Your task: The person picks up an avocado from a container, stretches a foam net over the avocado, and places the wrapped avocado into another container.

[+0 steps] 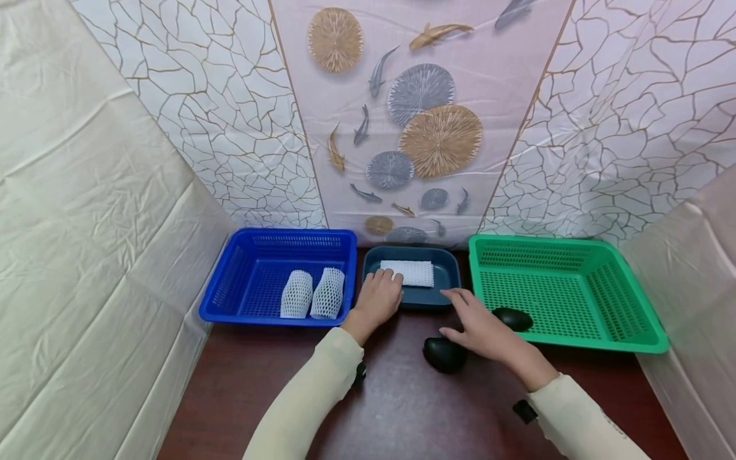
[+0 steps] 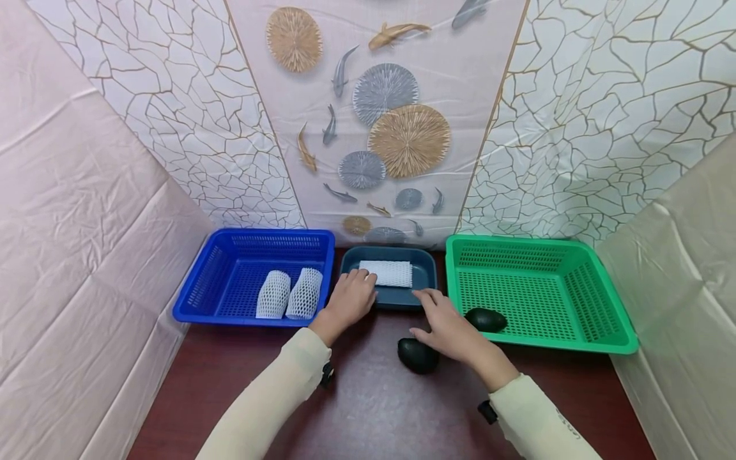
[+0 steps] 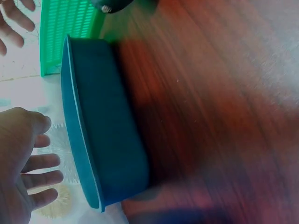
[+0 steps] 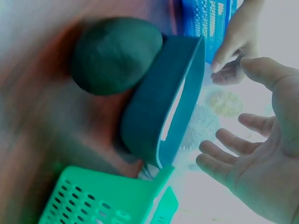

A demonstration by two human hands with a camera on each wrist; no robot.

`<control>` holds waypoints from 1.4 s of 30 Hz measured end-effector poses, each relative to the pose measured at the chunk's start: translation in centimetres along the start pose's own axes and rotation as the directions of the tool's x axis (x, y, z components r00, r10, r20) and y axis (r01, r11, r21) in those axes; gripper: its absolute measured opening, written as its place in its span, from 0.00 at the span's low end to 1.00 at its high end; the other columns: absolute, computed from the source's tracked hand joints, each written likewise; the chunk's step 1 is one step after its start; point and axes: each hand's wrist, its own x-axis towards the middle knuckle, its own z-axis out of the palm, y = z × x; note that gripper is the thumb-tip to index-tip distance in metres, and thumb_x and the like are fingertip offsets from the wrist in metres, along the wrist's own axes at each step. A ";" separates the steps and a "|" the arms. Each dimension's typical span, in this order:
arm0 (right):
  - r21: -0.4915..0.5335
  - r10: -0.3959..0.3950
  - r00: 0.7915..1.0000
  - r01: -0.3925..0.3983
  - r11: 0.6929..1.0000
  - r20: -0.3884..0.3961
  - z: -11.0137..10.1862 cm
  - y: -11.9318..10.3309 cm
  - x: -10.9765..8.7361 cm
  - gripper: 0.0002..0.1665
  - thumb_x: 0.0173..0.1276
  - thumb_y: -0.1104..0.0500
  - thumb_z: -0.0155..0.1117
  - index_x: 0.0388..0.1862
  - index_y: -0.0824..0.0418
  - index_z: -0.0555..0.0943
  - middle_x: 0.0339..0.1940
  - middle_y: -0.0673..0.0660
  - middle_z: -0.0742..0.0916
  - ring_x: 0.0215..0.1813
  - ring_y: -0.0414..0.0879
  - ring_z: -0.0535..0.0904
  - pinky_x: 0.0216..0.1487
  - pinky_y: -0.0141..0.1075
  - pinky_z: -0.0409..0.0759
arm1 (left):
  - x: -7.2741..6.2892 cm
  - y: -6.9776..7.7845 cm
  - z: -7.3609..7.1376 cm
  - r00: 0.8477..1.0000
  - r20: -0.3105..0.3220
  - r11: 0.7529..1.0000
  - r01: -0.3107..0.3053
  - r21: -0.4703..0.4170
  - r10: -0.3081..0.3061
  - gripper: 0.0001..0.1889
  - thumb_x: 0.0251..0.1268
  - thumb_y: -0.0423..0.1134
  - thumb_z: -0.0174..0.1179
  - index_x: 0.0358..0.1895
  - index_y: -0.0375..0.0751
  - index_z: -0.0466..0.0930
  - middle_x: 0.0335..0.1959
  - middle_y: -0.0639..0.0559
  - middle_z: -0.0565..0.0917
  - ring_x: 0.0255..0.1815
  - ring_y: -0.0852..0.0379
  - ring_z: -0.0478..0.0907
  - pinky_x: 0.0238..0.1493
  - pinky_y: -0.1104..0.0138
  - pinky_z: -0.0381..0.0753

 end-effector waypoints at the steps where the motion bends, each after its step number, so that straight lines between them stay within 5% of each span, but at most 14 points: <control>1: -0.010 -0.006 1.000 0.006 1.000 -0.009 -0.2 0.1 0.3 0.47 0.71 0.48 0.71 0.80 0.64 0.61 0.76 0.70 0.68 0.74 0.66 0.68 0.66 0.62 0.74 | 0.2 -0.1 -0.1 1.000 0.010 1.000 -0.002 0.006 0.002 0.16 0.75 0.50 0.60 0.54 0.43 0.81 0.47 0.47 0.85 0.50 0.49 0.81 0.48 0.55 0.83; 14: -0.074 -0.027 0.999 0.028 0.997 0.018 -2.4 1.7 4.6 0.47 0.72 0.50 0.69 0.80 0.66 0.60 0.80 0.71 0.63 0.77 0.70 0.63 0.70 0.64 0.69 | 3.3 -0.5 0.5 0.981 0.191 0.998 0.036 -0.052 -0.025 0.24 0.73 0.50 0.63 0.66 0.43 0.76 0.61 0.44 0.82 0.62 0.46 0.79 0.63 0.51 0.80; 19: -0.142 -0.044 0.998 0.049 0.989 0.043 -2.5 1.8 6.4 0.46 0.72 0.50 0.69 0.79 0.67 0.61 0.79 0.72 0.65 0.76 0.71 0.65 0.70 0.64 0.69 | 4.3 -0.2 0.8 0.967 0.252 0.999 0.038 -0.011 -0.034 0.17 0.81 0.41 0.54 0.66 0.45 0.77 0.62 0.45 0.82 0.62 0.46 0.79 0.63 0.51 0.80; 33: -0.177 0.051 0.990 -0.027 0.984 0.133 -1.7 2.3 10.2 0.46 0.73 0.50 0.67 0.81 0.66 0.60 0.81 0.71 0.63 0.78 0.71 0.62 0.74 0.62 0.66 | 5.2 -0.1 1.7 0.934 0.355 0.998 0.055 -0.016 -0.046 0.18 0.83 0.37 0.49 0.69 0.47 0.77 0.65 0.47 0.82 0.64 0.48 0.79 0.63 0.52 0.81; 42: -0.151 0.135 0.975 -0.109 0.983 0.176 -1.3 2.3 11.4 0.45 0.75 0.49 0.65 0.82 0.65 0.59 0.81 0.70 0.63 0.80 0.70 0.59 0.75 0.61 0.65 | 5.6 0.0 2.5 0.930 0.366 0.999 0.036 -0.006 -0.032 0.18 0.82 0.37 0.52 0.68 0.47 0.78 0.63 0.47 0.83 0.62 0.48 0.81 0.64 0.52 0.81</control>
